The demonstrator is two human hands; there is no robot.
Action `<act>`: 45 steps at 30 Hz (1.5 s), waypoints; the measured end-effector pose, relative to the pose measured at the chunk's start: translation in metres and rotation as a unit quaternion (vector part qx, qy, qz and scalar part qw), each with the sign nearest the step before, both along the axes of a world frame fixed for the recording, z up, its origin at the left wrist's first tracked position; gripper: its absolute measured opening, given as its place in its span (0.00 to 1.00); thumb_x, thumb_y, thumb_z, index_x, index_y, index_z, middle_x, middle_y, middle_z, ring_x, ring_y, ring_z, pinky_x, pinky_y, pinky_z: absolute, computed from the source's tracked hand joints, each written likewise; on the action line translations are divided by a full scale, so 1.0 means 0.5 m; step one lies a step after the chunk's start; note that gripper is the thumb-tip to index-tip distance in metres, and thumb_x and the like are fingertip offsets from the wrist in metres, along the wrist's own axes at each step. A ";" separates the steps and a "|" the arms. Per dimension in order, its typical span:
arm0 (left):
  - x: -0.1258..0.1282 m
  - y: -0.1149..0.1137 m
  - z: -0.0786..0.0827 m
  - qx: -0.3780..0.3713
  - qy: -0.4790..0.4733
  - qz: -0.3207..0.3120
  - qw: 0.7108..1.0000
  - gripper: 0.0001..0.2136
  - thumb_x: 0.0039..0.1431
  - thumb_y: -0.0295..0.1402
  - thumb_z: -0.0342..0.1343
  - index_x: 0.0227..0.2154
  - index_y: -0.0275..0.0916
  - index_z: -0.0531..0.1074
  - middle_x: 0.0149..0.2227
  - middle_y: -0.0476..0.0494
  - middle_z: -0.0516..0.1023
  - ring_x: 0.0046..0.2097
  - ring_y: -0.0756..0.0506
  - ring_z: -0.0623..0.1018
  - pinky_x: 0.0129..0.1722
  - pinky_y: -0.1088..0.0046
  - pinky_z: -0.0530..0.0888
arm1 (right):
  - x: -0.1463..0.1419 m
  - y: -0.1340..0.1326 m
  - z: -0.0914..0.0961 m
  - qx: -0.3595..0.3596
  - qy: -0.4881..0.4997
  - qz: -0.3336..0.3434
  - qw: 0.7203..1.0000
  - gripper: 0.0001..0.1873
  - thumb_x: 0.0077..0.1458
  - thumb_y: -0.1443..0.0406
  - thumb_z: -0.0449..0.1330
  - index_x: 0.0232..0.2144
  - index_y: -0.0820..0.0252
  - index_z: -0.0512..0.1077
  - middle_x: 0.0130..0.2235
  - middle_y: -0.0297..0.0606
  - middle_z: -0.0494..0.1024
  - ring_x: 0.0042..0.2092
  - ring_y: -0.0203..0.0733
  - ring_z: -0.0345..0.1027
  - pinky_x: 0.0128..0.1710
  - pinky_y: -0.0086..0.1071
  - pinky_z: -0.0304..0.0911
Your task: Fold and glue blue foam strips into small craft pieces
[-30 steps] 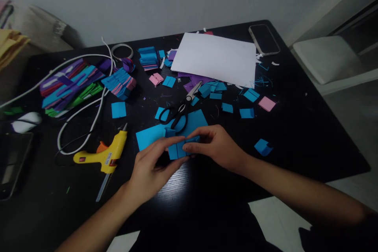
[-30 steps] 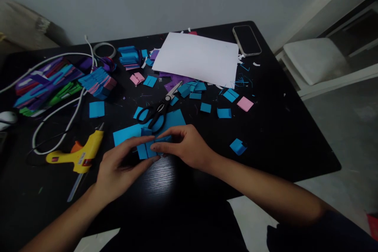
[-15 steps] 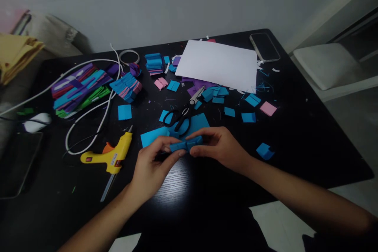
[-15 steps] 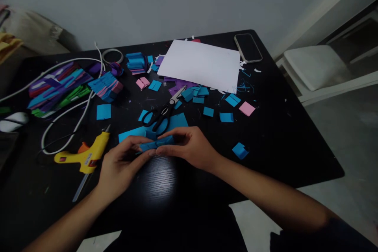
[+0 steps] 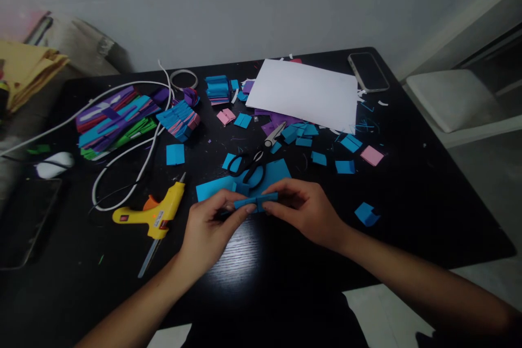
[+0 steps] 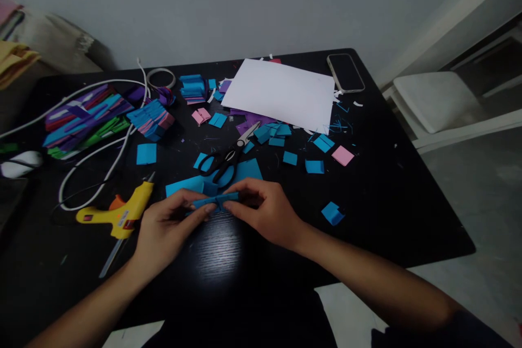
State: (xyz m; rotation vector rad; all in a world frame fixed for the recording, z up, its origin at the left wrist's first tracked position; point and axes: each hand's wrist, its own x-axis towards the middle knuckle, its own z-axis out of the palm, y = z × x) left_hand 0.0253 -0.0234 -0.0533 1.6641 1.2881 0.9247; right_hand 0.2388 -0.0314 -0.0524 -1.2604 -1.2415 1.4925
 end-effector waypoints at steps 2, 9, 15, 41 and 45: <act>0.000 0.000 -0.001 0.004 0.001 -0.007 1.000 0.04 0.58 0.35 0.68 0.31 0.40 0.82 0.25 0.51 0.80 0.26 0.50 0.76 0.27 0.77 0.72 | -0.001 0.000 -0.001 0.002 -0.007 -0.002 1.000 0.09 0.52 0.61 0.74 0.37 0.56 0.83 0.34 0.35 0.85 0.35 0.40 0.81 0.37 0.32 0.75; -0.001 -0.001 0.000 0.017 0.006 -0.035 0.999 0.03 0.60 0.33 0.68 0.35 0.41 0.85 0.31 0.48 0.86 0.31 0.48 0.83 0.32 0.75 0.79 | -0.002 -0.003 -0.007 0.035 -0.033 -0.003 0.999 0.07 0.53 0.61 0.74 0.36 0.54 0.85 0.35 0.34 0.87 0.38 0.42 0.83 0.41 0.34 0.76; 0.002 -0.001 0.002 0.018 -0.019 -0.024 0.999 0.01 0.57 0.30 0.70 0.33 0.42 0.85 0.30 0.49 0.87 0.30 0.48 0.84 0.30 0.77 0.79 | -0.005 -0.009 -0.009 0.050 -0.033 -0.009 0.998 0.05 0.53 0.62 0.74 0.35 0.52 0.85 0.34 0.34 0.87 0.37 0.43 0.83 0.41 0.35 0.77; 0.002 -0.004 -0.002 0.062 0.010 -0.038 0.997 0.02 0.61 0.31 0.66 0.33 0.40 0.82 0.30 0.50 0.84 0.31 0.51 0.82 0.33 0.80 0.76 | -0.009 0.000 -0.006 -0.012 -0.011 -0.003 1.000 0.13 0.48 0.64 0.76 0.36 0.57 0.80 0.31 0.30 0.80 0.32 0.34 0.73 0.33 0.28 0.66; 0.006 -0.001 -0.002 -0.030 -0.027 -0.040 0.998 0.04 0.61 0.33 0.66 0.32 0.39 0.80 0.26 0.51 0.81 0.28 0.51 0.79 0.30 0.80 0.75 | -0.007 0.007 -0.004 -0.037 0.037 -0.033 0.998 0.16 0.46 0.64 0.77 0.37 0.57 0.79 0.32 0.31 0.81 0.33 0.35 0.75 0.34 0.28 0.69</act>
